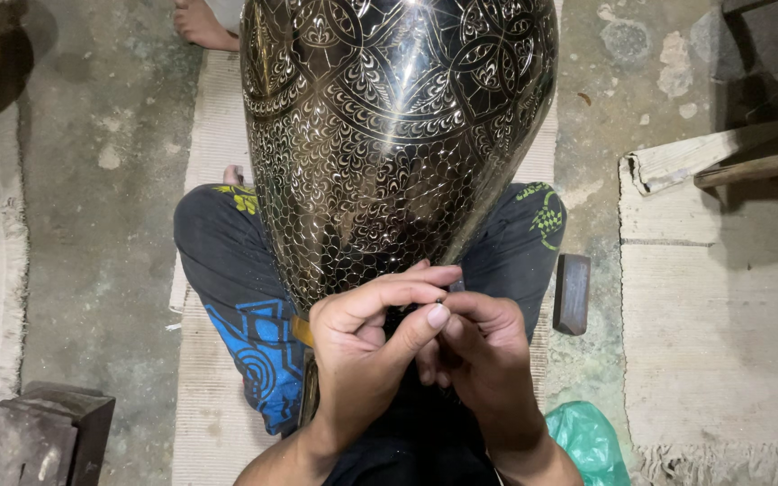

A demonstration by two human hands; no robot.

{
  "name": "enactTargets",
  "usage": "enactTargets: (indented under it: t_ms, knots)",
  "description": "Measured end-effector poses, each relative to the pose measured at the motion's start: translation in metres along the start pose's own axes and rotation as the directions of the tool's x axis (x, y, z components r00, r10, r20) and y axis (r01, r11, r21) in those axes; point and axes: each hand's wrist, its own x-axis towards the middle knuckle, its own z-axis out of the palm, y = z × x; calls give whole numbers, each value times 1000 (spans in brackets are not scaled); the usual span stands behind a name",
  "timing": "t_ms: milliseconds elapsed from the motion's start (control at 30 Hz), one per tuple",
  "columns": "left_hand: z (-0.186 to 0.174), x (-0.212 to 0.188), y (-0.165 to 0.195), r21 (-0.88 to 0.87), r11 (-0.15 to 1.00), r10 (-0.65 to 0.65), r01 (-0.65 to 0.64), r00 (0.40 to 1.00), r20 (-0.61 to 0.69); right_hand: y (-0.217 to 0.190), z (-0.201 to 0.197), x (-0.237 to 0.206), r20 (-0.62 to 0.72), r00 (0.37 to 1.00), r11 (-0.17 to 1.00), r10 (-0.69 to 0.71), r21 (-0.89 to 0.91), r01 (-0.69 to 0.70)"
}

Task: The person sits on the floor engraving decorative patterns into a large brass vase with a small chisel, periodically honing the chisel tip on a rectangular sharpening stone before resuming engraving on the vase surface.

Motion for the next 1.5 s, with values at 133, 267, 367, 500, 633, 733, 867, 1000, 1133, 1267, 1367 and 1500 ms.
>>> enactTargets:
  t_ms: [133,267,367,500,633,733,867,1000,1133,1267,1367,1500]
  knots:
    - [-1,0,-4,-65,997,-27,28,1000,6,-2,1,-2,-53,999,999,8,-47,-11]
    - [-1,0,-7,-159,984,-84,84,996,11,-5,4,-7,-128,991,994,34,-94,-47]
    - [-2,1,-8,-164,983,-79,80,997,15,-6,6,-9,-169,984,988,51,-138,-75]
    - [0,1,-8,-70,997,-42,41,999,-1,-7,7,-8,-137,990,993,41,-102,-55]
    - [0,1,-4,-25,1000,-10,10,1000,7,-5,6,-5,-96,995,996,30,-80,-38]
    - [0,1,-1,0,1000,-4,4,1000,9,-3,3,-4,-60,998,997,21,-67,-25]
    - [-1,1,-1,17,1000,-11,11,1000,3,0,0,-5,-37,999,999,-3,-40,1]
    - [0,0,-4,21,1000,-21,21,1000,12,3,-4,-7,-56,998,1000,-19,-25,18]
    - [0,1,-7,-111,974,-196,198,980,25,6,-8,-10,-107,994,994,-34,-103,23]
    - [2,-1,-11,-96,978,-176,187,978,114,4,-12,-17,-148,980,971,-136,-216,102]
    - [11,-1,-18,-50,972,-221,230,964,145,-1,-18,-30,-274,952,961,-138,-270,61]
    - [29,0,-28,72,978,-207,197,961,185,-4,-56,-51,-493,747,751,-446,-660,12]
